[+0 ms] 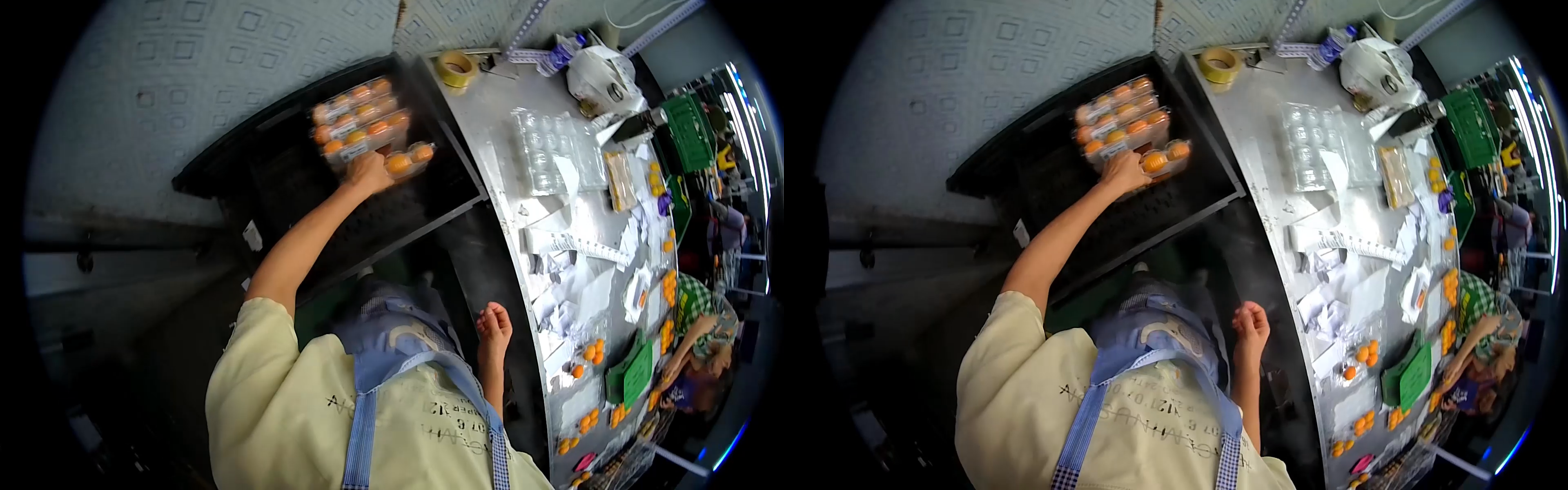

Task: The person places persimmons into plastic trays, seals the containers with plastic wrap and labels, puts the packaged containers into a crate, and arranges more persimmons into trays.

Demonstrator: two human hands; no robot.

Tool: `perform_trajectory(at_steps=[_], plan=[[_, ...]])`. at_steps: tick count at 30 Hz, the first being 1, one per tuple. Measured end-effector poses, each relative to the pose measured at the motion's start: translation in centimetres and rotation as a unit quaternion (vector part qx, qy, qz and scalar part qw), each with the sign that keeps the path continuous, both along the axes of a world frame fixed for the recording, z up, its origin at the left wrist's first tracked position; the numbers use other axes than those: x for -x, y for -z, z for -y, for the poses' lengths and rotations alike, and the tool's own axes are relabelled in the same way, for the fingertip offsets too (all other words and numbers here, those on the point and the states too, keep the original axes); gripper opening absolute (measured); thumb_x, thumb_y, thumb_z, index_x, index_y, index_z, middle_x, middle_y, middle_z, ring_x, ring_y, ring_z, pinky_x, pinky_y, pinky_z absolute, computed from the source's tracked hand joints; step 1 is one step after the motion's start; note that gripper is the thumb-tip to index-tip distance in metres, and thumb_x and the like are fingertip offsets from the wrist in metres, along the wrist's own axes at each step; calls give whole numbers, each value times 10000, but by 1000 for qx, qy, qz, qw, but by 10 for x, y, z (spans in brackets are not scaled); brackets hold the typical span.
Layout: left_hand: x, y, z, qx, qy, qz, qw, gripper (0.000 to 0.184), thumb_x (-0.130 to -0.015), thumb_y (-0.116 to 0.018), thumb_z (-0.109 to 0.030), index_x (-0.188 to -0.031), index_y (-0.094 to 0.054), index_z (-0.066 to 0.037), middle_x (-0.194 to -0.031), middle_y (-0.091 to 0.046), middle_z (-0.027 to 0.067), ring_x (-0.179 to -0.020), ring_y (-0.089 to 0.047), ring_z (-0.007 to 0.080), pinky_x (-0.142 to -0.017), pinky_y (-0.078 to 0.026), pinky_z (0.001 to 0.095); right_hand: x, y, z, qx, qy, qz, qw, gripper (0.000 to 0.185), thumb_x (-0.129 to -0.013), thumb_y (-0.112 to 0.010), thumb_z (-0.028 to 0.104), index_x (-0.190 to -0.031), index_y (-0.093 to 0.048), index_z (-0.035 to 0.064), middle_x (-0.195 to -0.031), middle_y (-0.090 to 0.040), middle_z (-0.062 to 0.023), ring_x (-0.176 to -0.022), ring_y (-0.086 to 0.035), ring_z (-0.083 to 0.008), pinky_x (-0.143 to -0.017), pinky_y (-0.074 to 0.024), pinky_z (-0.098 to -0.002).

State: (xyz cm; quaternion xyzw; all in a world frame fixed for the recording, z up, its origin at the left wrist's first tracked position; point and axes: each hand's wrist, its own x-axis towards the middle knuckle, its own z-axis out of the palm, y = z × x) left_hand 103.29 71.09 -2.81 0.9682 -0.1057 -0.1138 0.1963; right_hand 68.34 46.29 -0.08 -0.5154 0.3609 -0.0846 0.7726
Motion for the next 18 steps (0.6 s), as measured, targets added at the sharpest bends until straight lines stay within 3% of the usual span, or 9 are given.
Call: perform_trajectory(at_steps=[1, 4, 5, 8, 11, 18], plan=[[-7, 7, 3, -24, 24, -28, 999, 453, -648, -782, -304, -985, -670, -25, -1039, -634, 151, -992, -605, 321, -819, -500, 420, 2, 0, -4, -12, 20, -12, 1000, 148, -891, -626, 103, -1017, -589, 34, -840, -620, -51, -658, -551, -81, -600, -431, -183], [-1, 15, 5, -34, 44, 154, 986, 522, -700, -757, -240, -1155, -588, -48, -1123, -542, 119, -1096, -512, 313, -836, -485, 426, -2, 7, -7, -25, 30, -32, 999, 144, -887, -634, 117, -1003, -597, 39, -837, -621, -44, -654, -550, -77, -589, -429, -183], [-3, 17, 2, -30, 87, 227, 970, 533, -751, -710, -179, -1234, -505, -83, -1156, -454, 90, -1136, -432, 299, -845, -475, 433, -5, 8, -8, -19, 29, -35, 999, 146, -887, -637, 122, -1002, -598, 40, -837, -622, -42, -655, -549, -75, -588, -427, -182], [-7, 24, -5, -41, 104, 292, 950, 472, -771, -676, -146, -1212, -515, -95, -1151, -462, 88, -1105, -450, 301, -830, -485, 437, -21, 11, -2, -5, 13, -39, 999, 153, -885, -642, 138, -1001, -601, 46, -835, -624, -35, -656, -544, -70, -587, -423, -178], [-7, 15, -5, -23, 73, 220, 972, 434, -783, -648, -111, -1198, -523, -114, -1154, -458, 86, -1102, -446, 303, -818, -492, 443, -43, 6, 1, 6, -28, -34, 999, 175, -883, -647, 165, -1011, -604, 54, -834, -626, -24, -666, -540, -63, -593, -419, -173], [-10, 20, 0, -28, 17, 185, 982, 470, -774, -669, -152, -1217, -511, -143, -1147, -464, 94, -1114, -442, 306, -821, -483, 476, -71, 7, 11, 63, -125, -29, 990, 204, -875, -649, 164, -1034, -605, 44, -845, -631, -28, -703, -552, -70, -624, -432, -189]])
